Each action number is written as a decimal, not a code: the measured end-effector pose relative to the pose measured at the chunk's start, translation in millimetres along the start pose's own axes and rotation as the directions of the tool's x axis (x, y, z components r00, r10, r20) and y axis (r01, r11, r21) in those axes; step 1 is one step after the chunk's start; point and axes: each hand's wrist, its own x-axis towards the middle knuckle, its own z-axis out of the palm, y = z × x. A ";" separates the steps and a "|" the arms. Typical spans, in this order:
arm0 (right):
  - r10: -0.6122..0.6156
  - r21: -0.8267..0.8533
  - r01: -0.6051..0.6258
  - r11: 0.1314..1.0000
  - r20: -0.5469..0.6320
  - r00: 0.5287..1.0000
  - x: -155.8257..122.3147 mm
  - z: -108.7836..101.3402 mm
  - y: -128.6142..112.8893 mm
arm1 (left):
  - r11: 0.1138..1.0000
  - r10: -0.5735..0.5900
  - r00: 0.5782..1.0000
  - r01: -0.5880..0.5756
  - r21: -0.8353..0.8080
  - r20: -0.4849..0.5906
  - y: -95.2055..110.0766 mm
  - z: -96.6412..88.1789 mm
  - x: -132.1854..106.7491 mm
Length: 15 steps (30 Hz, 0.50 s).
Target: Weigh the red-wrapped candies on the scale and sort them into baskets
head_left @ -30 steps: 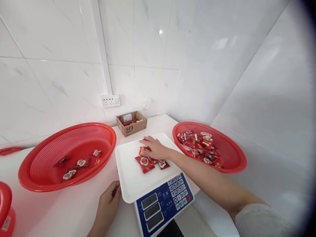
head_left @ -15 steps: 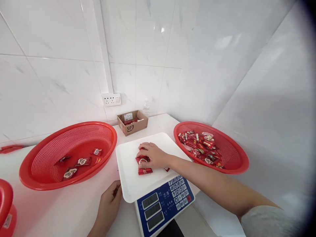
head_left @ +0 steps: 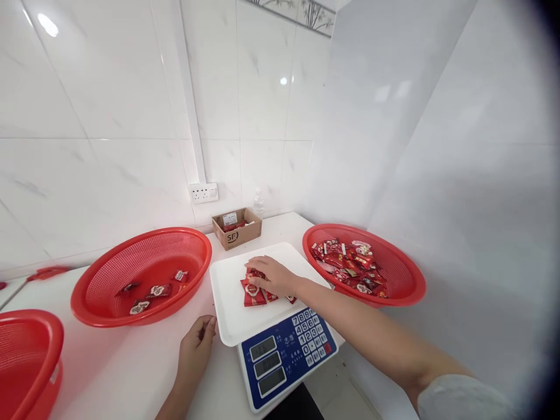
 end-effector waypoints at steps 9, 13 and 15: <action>0.285 0.318 -0.140 0.938 -0.474 0.833 -89.9 -25.4 -44.9 | 0.997 0.074 0.992 -0.073 0.011 -0.105 -7.9 3.2 -1.4; 0.474 0.530 -0.148 0.835 -0.556 0.683 -155.4 3.6 -70.6 | 0.997 0.083 0.985 -0.081 0.020 -0.149 -6.1 3.4 -3.0; 0.576 0.639 -0.172 0.750 -0.502 0.645 -180.5 24.7 -80.0 | 0.997 0.078 0.979 -0.074 0.025 -0.187 -5.3 2.9 -3.2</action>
